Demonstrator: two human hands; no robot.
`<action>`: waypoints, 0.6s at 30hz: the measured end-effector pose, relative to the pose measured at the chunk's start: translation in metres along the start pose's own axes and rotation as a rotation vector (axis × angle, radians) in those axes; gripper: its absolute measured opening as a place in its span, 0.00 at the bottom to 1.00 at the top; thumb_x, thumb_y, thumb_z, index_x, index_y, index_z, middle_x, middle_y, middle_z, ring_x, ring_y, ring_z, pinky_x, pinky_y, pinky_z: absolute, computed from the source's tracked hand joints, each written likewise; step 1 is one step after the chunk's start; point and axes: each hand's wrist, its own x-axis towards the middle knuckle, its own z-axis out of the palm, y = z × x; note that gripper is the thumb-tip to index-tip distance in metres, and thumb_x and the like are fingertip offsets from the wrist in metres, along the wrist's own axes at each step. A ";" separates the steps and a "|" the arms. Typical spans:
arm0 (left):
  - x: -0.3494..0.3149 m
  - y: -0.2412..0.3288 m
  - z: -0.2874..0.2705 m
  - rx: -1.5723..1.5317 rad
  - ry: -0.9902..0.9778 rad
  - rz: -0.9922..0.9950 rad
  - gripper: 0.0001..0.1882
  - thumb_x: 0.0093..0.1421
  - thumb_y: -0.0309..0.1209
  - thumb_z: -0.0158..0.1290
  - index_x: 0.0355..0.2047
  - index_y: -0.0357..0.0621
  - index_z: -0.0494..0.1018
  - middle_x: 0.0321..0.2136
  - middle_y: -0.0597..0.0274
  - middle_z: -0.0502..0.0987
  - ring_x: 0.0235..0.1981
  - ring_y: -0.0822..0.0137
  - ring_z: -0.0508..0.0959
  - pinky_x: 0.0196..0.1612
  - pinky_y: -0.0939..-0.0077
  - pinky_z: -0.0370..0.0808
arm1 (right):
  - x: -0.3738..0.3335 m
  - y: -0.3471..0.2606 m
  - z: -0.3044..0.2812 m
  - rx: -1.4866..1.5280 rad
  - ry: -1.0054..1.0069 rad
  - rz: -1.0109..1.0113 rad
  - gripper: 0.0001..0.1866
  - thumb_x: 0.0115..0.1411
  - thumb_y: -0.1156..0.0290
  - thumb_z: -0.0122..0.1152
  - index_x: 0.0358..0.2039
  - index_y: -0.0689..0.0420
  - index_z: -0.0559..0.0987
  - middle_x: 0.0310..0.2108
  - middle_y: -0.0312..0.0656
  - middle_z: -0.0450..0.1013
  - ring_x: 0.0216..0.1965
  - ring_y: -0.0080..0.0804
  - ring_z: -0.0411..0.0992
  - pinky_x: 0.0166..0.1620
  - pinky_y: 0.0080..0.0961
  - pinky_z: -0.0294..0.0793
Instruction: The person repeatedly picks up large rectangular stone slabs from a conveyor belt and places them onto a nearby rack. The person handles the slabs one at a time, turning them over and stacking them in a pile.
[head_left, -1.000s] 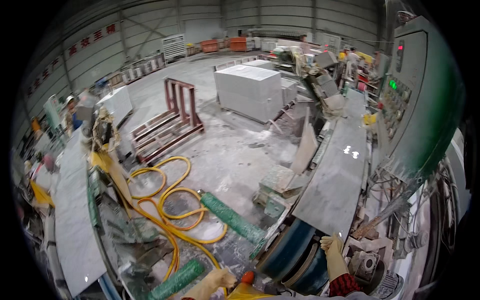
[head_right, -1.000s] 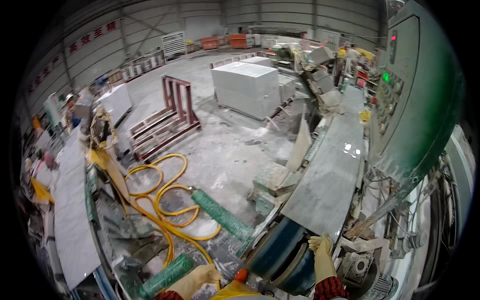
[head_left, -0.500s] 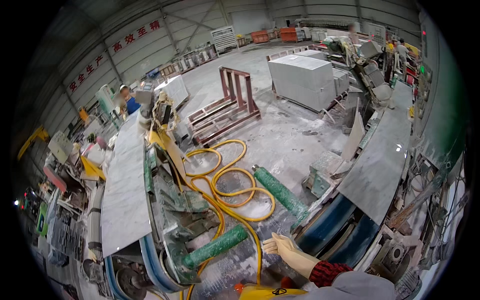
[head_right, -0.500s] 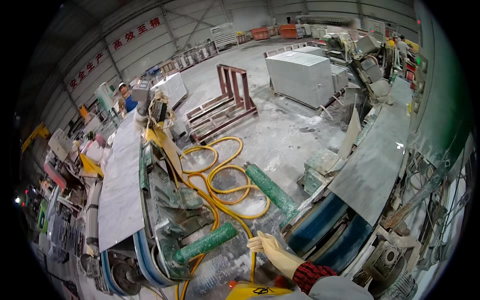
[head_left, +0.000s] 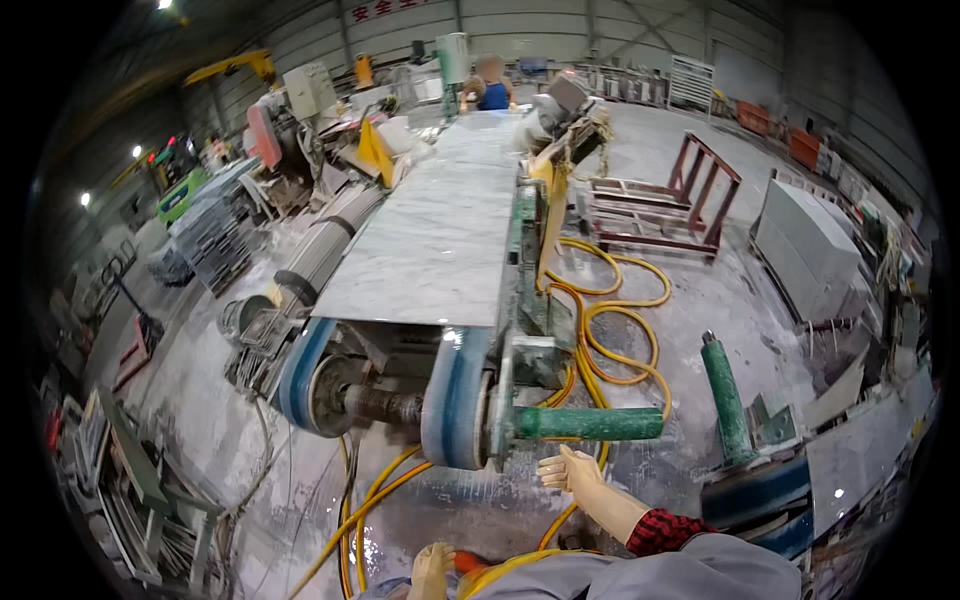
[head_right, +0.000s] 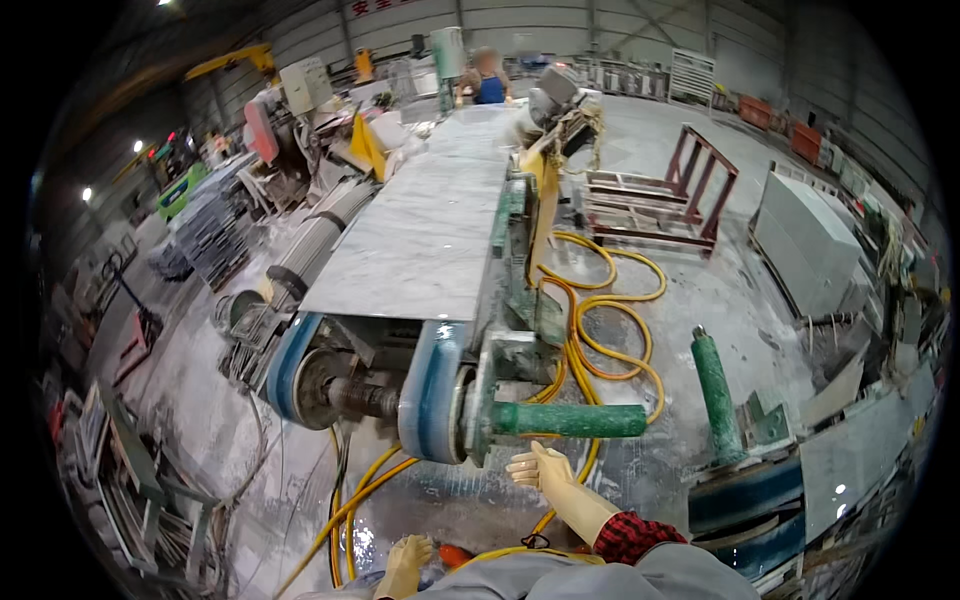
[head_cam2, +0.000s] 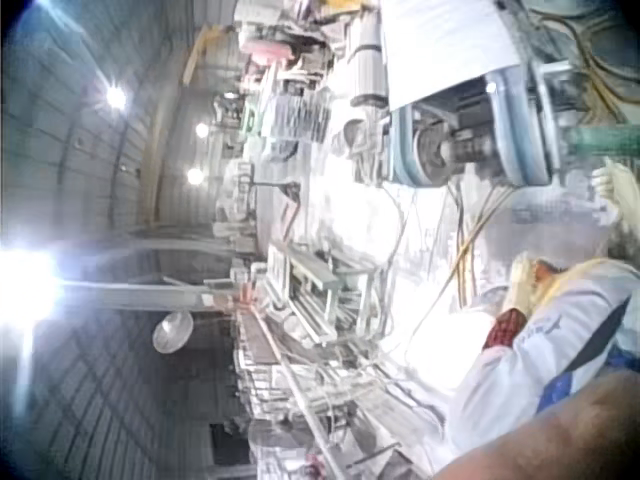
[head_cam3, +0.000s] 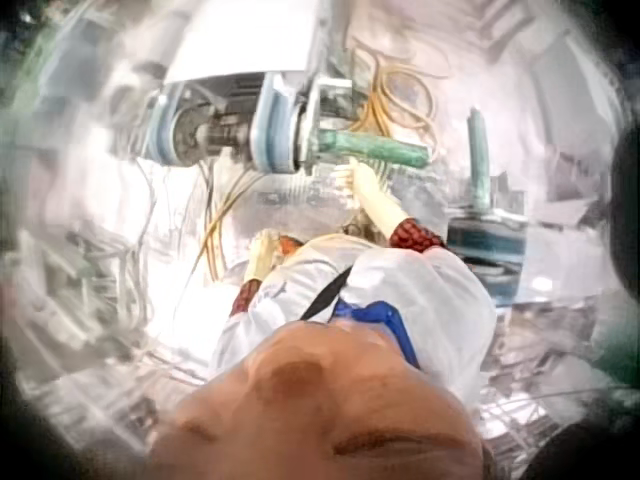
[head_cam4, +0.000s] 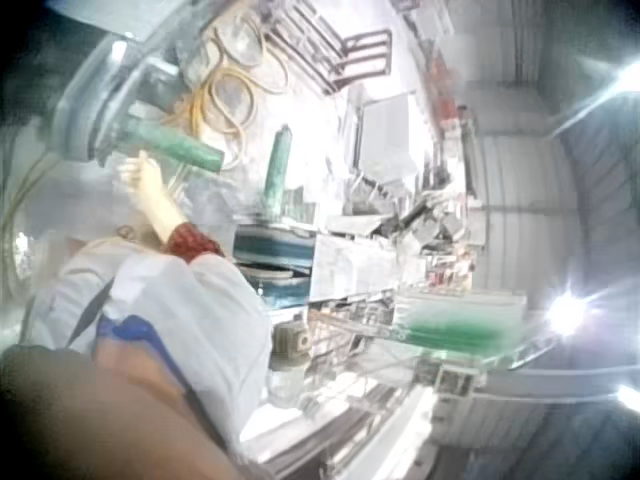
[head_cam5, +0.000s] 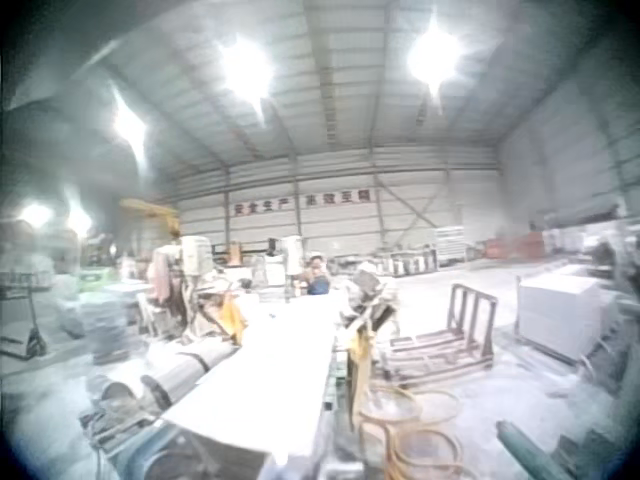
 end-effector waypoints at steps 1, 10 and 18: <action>0.004 -0.004 -0.019 -0.028 0.019 0.009 0.21 0.75 0.44 0.56 0.54 0.36 0.76 0.46 0.50 0.86 0.42 0.59 0.87 0.46 0.65 0.85 | 0.008 0.003 0.027 -0.027 -0.029 0.031 0.36 0.80 0.47 0.48 0.53 0.75 0.81 0.46 0.62 0.84 0.38 0.47 0.86 0.45 0.39 0.89; -0.001 0.012 -0.184 -0.042 0.325 0.096 0.26 0.73 0.51 0.56 0.49 0.34 0.79 0.45 0.47 0.86 0.46 0.60 0.87 0.45 0.68 0.84 | 0.078 0.031 0.239 -0.176 -0.251 0.087 0.37 0.79 0.42 0.50 0.58 0.71 0.80 0.48 0.58 0.84 0.40 0.42 0.86 0.48 0.36 0.88; 0.005 0.038 -0.227 -0.181 0.352 -0.025 0.16 0.73 0.39 0.58 0.50 0.38 0.77 0.44 0.49 0.84 0.46 0.59 0.85 0.45 0.67 0.82 | 0.181 0.041 0.327 -0.150 -0.167 0.052 0.37 0.76 0.38 0.54 0.60 0.63 0.81 0.49 0.53 0.85 0.43 0.37 0.85 0.51 0.33 0.87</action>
